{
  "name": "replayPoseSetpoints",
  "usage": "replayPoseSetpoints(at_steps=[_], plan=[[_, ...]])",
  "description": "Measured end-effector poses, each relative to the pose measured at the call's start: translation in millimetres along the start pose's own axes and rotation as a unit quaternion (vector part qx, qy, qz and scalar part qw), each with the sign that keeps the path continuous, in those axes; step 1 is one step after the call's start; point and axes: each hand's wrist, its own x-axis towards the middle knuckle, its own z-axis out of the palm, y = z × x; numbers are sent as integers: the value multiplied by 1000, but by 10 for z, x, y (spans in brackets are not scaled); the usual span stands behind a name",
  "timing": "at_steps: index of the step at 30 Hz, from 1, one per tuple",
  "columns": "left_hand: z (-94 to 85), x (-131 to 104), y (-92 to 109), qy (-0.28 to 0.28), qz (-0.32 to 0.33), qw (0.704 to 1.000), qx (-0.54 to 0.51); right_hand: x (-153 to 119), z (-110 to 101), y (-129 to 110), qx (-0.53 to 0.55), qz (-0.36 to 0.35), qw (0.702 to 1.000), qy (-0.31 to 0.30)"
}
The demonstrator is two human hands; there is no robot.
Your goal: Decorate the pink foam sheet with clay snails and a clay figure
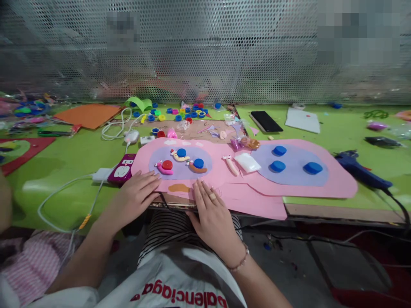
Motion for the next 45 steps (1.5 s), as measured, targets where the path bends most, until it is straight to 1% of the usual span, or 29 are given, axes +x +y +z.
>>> replayPoseSetpoints(at_steps=[4,7,10,15,18,21,23,27,32,37,40,45], plan=[[-21,32,-151,-51,64,997,6,-9,21,3,-1,-1,1000,3],[-10,27,-207,-59,85,994,34,-14,38,5,-5,-3,1000,13],[-20,34,-213,-51,100,992,63,-14,36,-1,-4,-4,1000,16],[-78,105,-183,-34,80,994,65,-31,26,-38,-6,1,999,33],[-91,141,-177,-28,66,996,56,-57,57,-50,-8,-7,997,72],[-82,154,-183,-23,67,996,48,-70,94,-47,-4,-20,994,106],[-76,155,-187,-21,71,996,44,-63,103,-45,-4,-23,994,103],[-75,153,-186,-17,64,997,46,-44,98,-52,-8,-17,998,67],[-36,143,-212,8,63,997,47,-47,102,-53,-11,-16,998,65],[62,138,-233,70,26,997,24,-45,83,-64,-13,-13,998,63],[115,140,-211,90,-1,996,13,-48,78,-73,-11,0,998,61],[167,113,-145,125,-2,992,37,-29,41,-100,-4,12,999,38]])
